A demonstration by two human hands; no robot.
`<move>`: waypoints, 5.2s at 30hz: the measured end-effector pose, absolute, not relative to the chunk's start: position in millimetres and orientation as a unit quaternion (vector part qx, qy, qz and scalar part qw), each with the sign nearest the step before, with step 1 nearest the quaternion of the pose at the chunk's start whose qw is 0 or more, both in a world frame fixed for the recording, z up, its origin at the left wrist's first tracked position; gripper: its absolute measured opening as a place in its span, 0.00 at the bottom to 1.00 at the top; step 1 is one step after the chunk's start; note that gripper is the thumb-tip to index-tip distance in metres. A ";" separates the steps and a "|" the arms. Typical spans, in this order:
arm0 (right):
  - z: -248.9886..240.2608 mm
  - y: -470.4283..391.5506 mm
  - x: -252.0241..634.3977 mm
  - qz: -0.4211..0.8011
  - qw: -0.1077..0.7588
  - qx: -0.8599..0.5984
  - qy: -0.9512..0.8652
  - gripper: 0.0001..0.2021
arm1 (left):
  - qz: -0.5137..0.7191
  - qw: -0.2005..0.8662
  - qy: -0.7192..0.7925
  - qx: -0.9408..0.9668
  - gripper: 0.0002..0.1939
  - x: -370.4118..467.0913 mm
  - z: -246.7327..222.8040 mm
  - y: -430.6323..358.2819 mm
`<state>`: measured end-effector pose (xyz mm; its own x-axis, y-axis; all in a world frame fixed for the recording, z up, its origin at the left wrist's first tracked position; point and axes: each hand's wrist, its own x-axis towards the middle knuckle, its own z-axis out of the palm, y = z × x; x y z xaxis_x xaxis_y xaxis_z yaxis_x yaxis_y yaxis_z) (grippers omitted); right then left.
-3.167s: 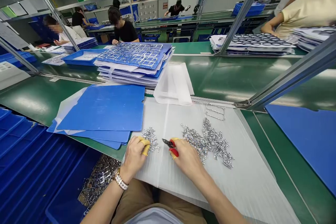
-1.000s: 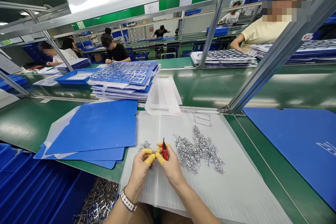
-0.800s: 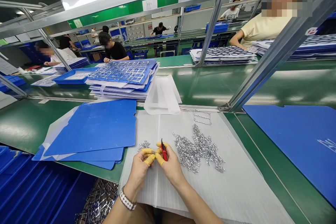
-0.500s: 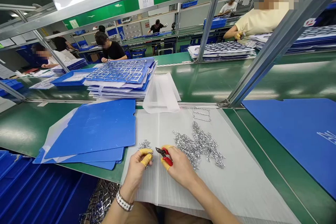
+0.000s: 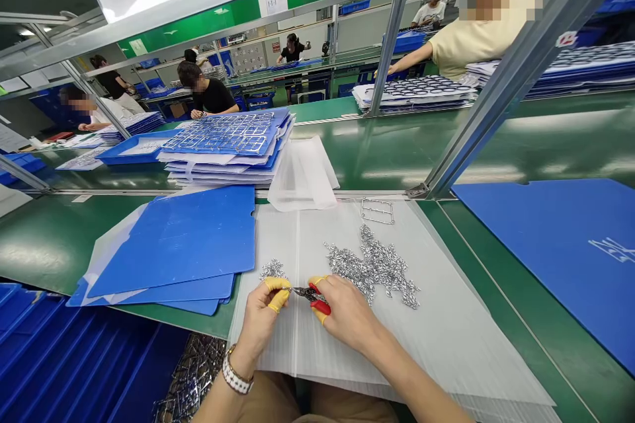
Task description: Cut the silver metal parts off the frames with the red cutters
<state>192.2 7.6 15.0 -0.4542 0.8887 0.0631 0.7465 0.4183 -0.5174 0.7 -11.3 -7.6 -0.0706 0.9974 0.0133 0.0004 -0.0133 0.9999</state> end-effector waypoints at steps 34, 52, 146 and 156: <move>13.6 6.2 198.7 0.209 0.143 -0.485 -0.837 0.16 | 0.485 0.406 0.485 0.604 0.06 -4.3 -10.1 -12.7; 14.0 5.5 202.1 0.274 0.132 -0.518 -0.800 0.08 | 0.469 0.424 0.488 0.602 0.06 0.0 -4.2 -15.5; -17.5 32.1 128.0 0.191 0.068 -0.445 -0.872 0.14 | 0.232 0.047 0.618 0.749 0.07 -23.0 -25.3 -33.5; -14.6 35.4 131.2 0.208 0.095 -0.431 -0.873 0.14 | 0.162 0.007 0.589 0.791 0.07 -24.8 -10.3 -30.6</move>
<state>131.2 35.4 -14.6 -0.6107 0.7917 -0.0134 0.7124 0.5421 -0.4457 -24.8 -30.6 -10.3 0.2530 0.9352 0.2476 0.9306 -0.3053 0.2021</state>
